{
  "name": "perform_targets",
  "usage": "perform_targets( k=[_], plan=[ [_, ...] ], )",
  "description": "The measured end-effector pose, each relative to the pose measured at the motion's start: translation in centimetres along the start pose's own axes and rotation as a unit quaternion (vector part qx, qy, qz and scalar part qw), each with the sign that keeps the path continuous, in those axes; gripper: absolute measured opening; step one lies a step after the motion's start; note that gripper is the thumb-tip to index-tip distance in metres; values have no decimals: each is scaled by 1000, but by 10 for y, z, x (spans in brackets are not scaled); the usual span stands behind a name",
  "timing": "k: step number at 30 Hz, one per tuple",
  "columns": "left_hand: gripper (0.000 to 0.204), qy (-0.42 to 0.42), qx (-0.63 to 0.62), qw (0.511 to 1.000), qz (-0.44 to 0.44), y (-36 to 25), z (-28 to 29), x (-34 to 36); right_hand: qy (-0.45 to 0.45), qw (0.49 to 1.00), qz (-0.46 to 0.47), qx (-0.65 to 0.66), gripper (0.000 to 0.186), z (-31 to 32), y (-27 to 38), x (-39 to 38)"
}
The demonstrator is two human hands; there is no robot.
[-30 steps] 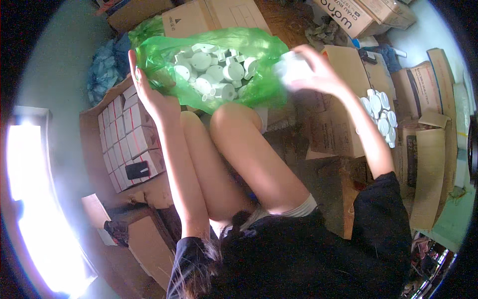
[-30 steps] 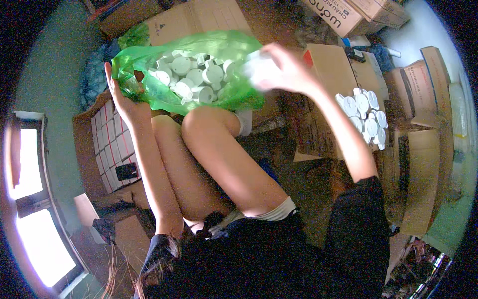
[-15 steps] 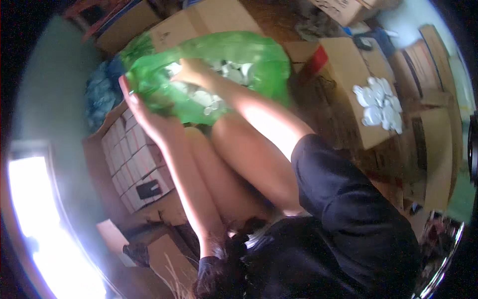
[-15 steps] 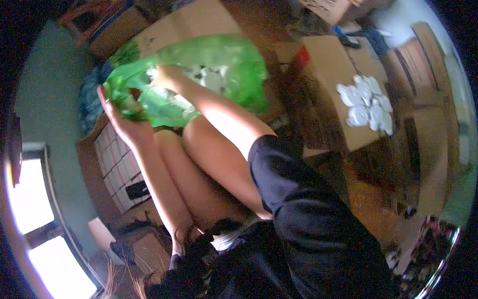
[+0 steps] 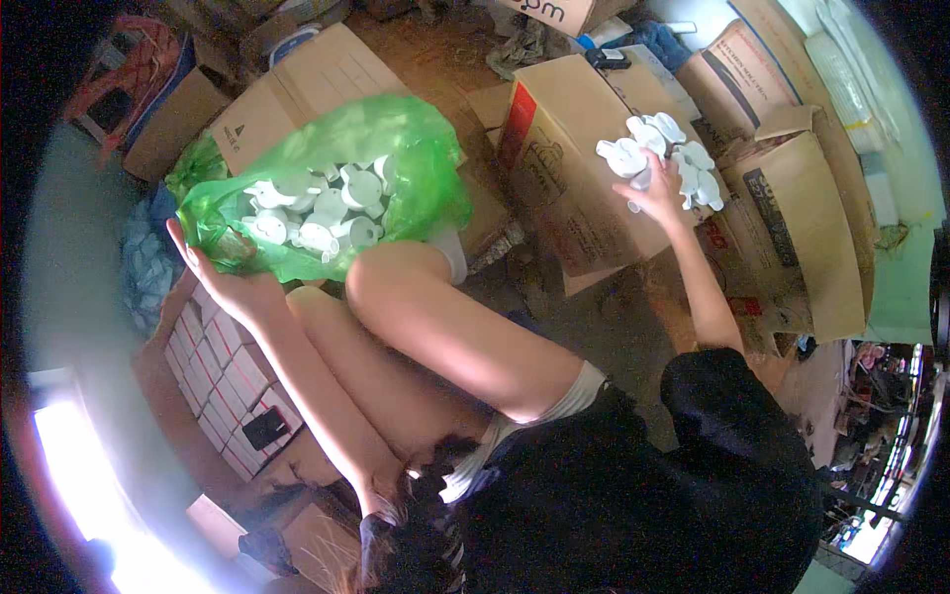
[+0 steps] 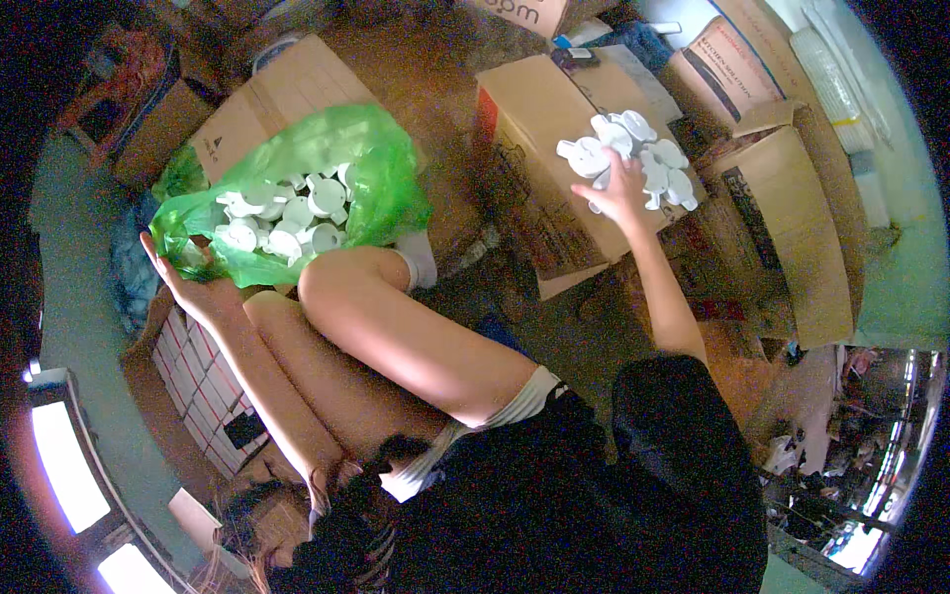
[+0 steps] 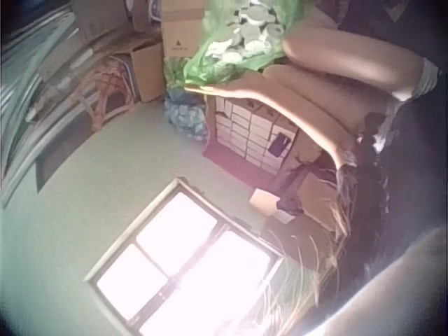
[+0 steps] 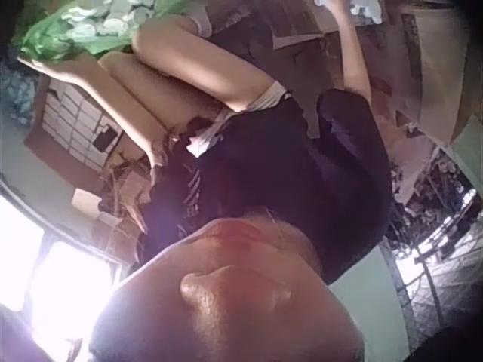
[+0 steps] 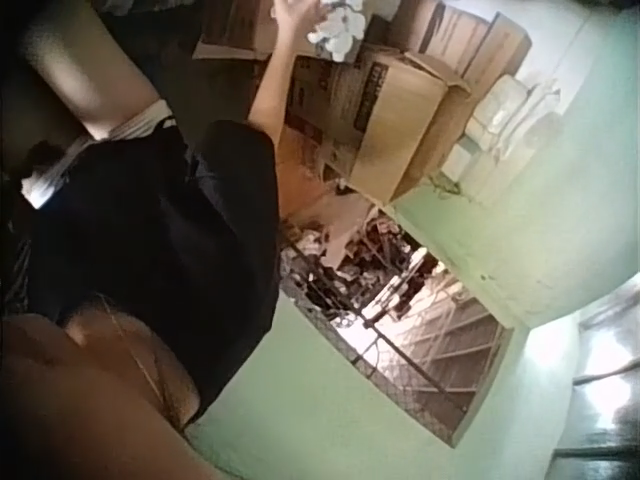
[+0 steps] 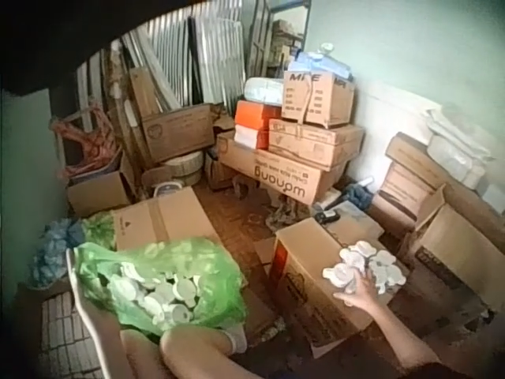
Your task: Picking up white plastic components from a box and placing them into a green plastic bag, then tying the bag.
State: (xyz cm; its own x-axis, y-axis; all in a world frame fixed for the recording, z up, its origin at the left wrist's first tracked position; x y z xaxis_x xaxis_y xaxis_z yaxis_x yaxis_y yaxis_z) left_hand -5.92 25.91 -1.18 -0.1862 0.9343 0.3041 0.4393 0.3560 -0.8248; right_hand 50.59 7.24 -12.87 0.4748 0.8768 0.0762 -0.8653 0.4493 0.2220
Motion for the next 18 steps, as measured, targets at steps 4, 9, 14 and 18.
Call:
perform_targets(
  k=[4,9,14,18],
  plan=[
    [48,-4,21,1000,-8,-18,8,-5,-3,1000,-18,9,83,-3,17,-20],
    [57,12,36,998,-55,-27,12,-5,-107,993,4,43,71,34,51,-21],
    [58,25,13,999,-28,-14,12,-3,-34,995,84,-33,73,43,66,28],
    [57,13,25,999,-26,-15,32,3,106,987,65,-97,57,2,58,59]
  ],
)
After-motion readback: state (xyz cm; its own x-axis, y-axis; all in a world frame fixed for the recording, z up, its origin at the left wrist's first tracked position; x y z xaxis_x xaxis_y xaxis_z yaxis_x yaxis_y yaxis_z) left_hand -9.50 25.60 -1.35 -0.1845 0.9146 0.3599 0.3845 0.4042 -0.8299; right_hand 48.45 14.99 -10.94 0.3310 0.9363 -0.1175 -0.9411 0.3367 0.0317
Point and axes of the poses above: each hand's wrist, its own x-axis towards the middle knuckle, its own z-axis out of the back of the hand, y = z × x, the point moved 7 cm from there along x, towards the middle knuckle, and after that the axes turned 11 degrees about y, right-handed, at the moved point
